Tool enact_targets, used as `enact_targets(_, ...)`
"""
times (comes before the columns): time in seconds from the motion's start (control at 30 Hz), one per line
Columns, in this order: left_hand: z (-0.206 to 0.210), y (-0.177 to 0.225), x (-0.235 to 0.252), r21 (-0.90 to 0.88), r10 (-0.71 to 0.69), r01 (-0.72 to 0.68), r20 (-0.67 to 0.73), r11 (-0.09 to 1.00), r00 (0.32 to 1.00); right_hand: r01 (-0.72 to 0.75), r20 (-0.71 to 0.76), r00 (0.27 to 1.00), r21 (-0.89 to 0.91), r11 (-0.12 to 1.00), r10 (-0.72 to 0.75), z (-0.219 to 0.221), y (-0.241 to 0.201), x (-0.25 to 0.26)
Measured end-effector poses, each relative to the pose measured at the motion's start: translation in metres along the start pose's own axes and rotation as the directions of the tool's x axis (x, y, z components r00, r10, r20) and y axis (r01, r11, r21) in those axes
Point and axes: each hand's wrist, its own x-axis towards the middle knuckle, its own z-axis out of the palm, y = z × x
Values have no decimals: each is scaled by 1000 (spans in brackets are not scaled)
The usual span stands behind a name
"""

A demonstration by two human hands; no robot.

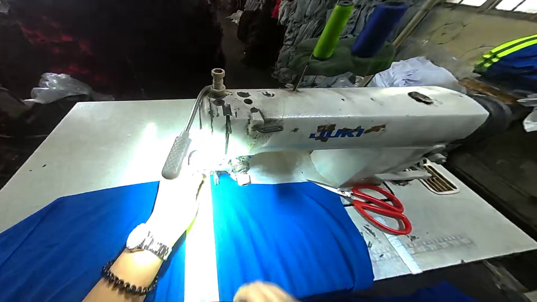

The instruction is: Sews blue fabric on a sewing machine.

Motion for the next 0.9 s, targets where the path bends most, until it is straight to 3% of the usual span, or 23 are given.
enact_targets(0.1,0,2,-13,-31,31,-30,51,999,998,54,-242,963,-262,964,-120,-14,35,45)
enact_targets(0.23,-5,13,-30,-91,-39,50,127,995,991,5,-187,976,-494,869,-112,-8,91,63)
enact_targets(0.4,0,30,-40,-102,-30,34,36,994,999,0,-53,998,-470,883,-28,-24,91,36)
enact_targets(0.6,7,24,-34,-75,-33,36,40,997,999,23,-161,979,-533,846,-128,-15,105,50)
enact_targets(0.9,5,24,-34,-59,-33,37,57,998,998,22,-116,989,-525,851,-97,-20,102,51)
